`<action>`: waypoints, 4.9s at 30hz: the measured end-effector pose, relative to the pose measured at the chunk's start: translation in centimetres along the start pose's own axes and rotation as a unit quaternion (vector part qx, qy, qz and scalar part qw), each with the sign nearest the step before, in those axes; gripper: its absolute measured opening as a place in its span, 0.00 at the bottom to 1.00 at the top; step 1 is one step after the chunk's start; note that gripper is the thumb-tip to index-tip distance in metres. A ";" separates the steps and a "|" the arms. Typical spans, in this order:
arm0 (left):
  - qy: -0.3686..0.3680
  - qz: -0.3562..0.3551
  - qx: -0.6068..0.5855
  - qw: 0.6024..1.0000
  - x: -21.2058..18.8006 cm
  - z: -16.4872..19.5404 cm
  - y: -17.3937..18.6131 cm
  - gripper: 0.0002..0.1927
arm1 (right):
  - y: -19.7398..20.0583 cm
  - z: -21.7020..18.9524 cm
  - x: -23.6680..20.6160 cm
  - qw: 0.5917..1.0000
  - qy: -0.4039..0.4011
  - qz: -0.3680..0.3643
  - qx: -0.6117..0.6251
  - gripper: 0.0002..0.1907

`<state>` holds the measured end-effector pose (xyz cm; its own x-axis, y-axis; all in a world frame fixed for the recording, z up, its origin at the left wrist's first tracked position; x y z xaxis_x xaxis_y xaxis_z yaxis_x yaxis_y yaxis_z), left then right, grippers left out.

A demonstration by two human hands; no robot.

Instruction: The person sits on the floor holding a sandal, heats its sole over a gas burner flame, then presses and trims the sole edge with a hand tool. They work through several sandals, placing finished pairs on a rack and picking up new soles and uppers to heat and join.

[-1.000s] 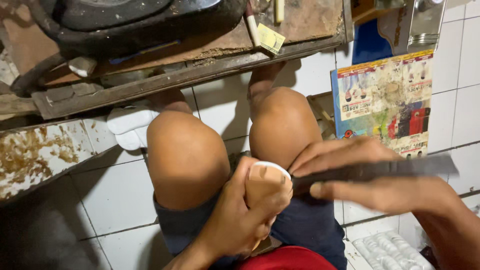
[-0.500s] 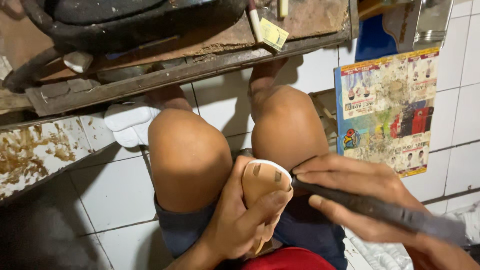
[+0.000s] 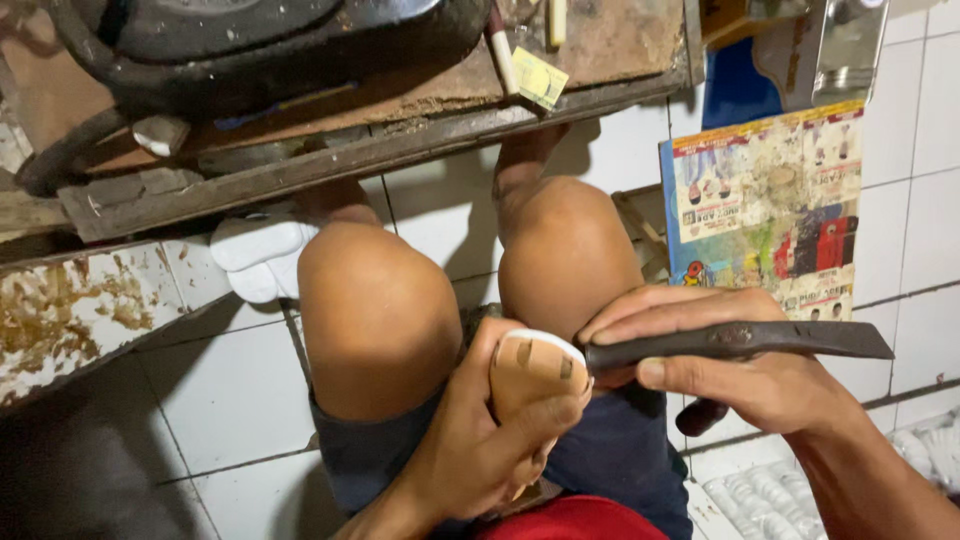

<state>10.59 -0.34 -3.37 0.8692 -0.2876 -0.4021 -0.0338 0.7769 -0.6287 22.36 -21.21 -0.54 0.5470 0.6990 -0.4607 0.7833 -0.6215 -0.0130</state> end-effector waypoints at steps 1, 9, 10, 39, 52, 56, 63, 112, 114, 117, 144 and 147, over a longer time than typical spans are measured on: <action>-0.039 -0.002 0.044 0.998 0.0 0.3 -0.1 0.18 | 0.1 -0.4 0.4 0.999 0.025 -0.017 -0.018 0.17; -0.084 0.006 0.214 0.973 0.0 0.7 -0.2 0.17 | 0.1 -4.3 3.1 0.980 0.064 -0.162 -0.092 0.16; -0.086 0.004 0.239 0.967 0.0 0.6 -0.2 0.16 | 0.1 -4.6 3.4 0.972 0.072 -0.187 -0.122 0.15; -0.143 -0.043 -0.178 0.973 -3.7 5.2 3.0 0.64 | -3.3 5.3 -2.5 0.918 0.102 0.112 0.366 0.28; -0.297 0.213 -0.240 0.899 1.1 0.7 -1.1 0.51 | -8.8 3.7 -3.2 0.901 0.196 0.189 0.339 0.26; -0.335 0.305 -0.193 0.870 3.1 -0.2 -1.1 0.45 | -8.9 2.6 -2.6 0.906 0.169 0.222 0.319 0.23; -0.394 0.328 -0.073 0.855 3.7 0.1 -1.0 0.43 | -9.8 -1.2 -2.3 0.931 0.122 0.339 -0.060 0.18; -0.297 0.183 0.163 0.923 0.1 -1.9 2.0 0.53 | -5.4 1.2 -1.9 0.974 -0.045 0.123 0.185 0.19; -0.319 0.175 0.205 0.908 -0.1 -1.6 1.8 0.52 | -5.1 0.7 -1.5 0.977 -0.015 0.081 0.197 0.18; -0.334 0.169 0.277 0.885 -0.1 -1.3 1.3 0.50 | -4.0 -0.4 -1.1 0.998 0.055 0.017 0.011 0.16; -0.159 0.081 -0.147 0.973 -0.6 0.4 1.3 0.37 | -4.6 1.9 -3.1 0.998 0.008 0.038 0.050 0.17; -0.163 0.079 -0.112 0.977 -0.2 0.8 1.7 0.37 | -5.0 1.1 -2.1 0.998 -0.014 0.048 0.030 0.16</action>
<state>10.77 1.46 -3.86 0.9542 0.0477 -0.2953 -0.2551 0.6453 -0.7201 16.96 -20.03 -0.50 0.6097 0.6255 -0.4869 0.7077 -0.7062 -0.0211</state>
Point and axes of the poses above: each hand's wrist, its own x-axis towards the middle knuckle, its own y-axis out of the back of the hand, z = x × y, the point moved 3 cm from there along x, towards the middle knuckle, and after that the axes turned 3 degrees about -z, right-handed, at the moved point
